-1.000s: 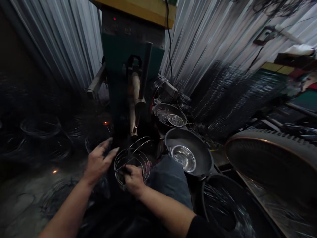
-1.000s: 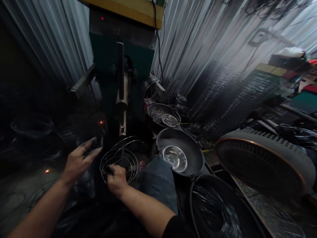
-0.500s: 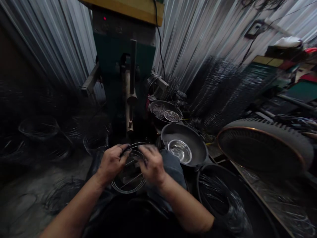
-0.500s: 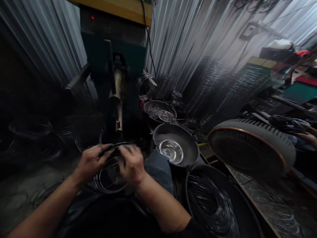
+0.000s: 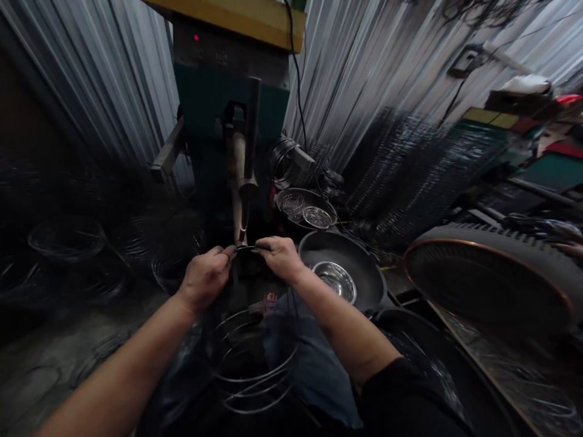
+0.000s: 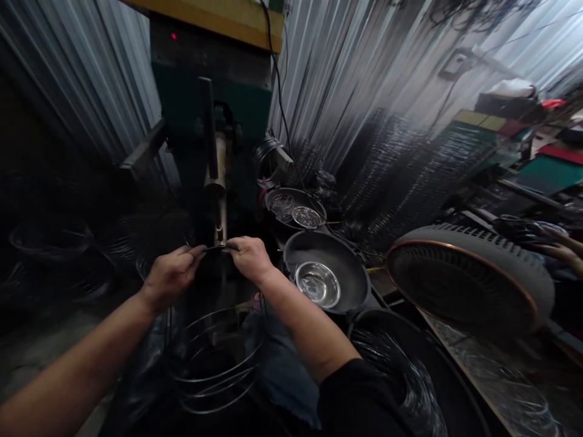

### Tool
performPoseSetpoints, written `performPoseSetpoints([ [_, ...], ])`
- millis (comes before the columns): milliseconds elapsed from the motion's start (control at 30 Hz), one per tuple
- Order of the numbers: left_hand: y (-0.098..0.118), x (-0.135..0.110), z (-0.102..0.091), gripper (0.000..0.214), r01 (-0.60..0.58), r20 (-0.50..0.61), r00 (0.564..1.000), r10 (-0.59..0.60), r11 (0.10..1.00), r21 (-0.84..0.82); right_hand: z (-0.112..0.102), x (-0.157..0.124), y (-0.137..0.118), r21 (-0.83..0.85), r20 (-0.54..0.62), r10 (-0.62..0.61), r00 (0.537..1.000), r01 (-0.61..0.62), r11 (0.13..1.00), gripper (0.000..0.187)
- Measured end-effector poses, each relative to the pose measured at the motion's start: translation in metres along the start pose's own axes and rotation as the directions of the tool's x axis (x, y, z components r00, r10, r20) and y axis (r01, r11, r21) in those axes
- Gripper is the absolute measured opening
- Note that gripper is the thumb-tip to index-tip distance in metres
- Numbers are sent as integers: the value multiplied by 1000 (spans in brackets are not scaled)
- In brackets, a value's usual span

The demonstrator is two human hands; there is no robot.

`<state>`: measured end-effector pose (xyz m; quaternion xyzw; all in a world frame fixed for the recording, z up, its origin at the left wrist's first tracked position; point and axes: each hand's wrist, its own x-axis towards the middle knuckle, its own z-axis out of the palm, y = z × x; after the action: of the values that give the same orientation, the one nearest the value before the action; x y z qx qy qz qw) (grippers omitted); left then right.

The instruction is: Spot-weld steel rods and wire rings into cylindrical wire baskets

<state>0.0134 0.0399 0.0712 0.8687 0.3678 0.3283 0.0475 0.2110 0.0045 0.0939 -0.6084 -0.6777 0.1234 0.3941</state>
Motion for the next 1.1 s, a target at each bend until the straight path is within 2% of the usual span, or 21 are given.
performPoseSetpoints([
  [133,-11,10,15,35,65,59,996,-62,996,-57,5,16,9,-222,141,60,988,-27,975,13],
  [267,-19,21,21,32,121,118,987,-110,988,-94,6,31,11,-290,197,132,971,-71,954,14],
  [467,-28,39,20,37,163,125,980,-153,984,-76,6,55,8,-311,213,121,969,-50,949,14],
  [600,-31,47,18,38,191,158,971,-180,980,-57,8,64,11,-257,219,112,969,-53,965,18],
  [733,-33,50,19,37,192,180,967,-182,980,-40,9,67,14,-220,227,92,970,-41,975,25],
  [1100,-31,49,21,37,212,175,964,-200,976,-48,10,67,16,-220,220,88,971,-39,975,25],
])
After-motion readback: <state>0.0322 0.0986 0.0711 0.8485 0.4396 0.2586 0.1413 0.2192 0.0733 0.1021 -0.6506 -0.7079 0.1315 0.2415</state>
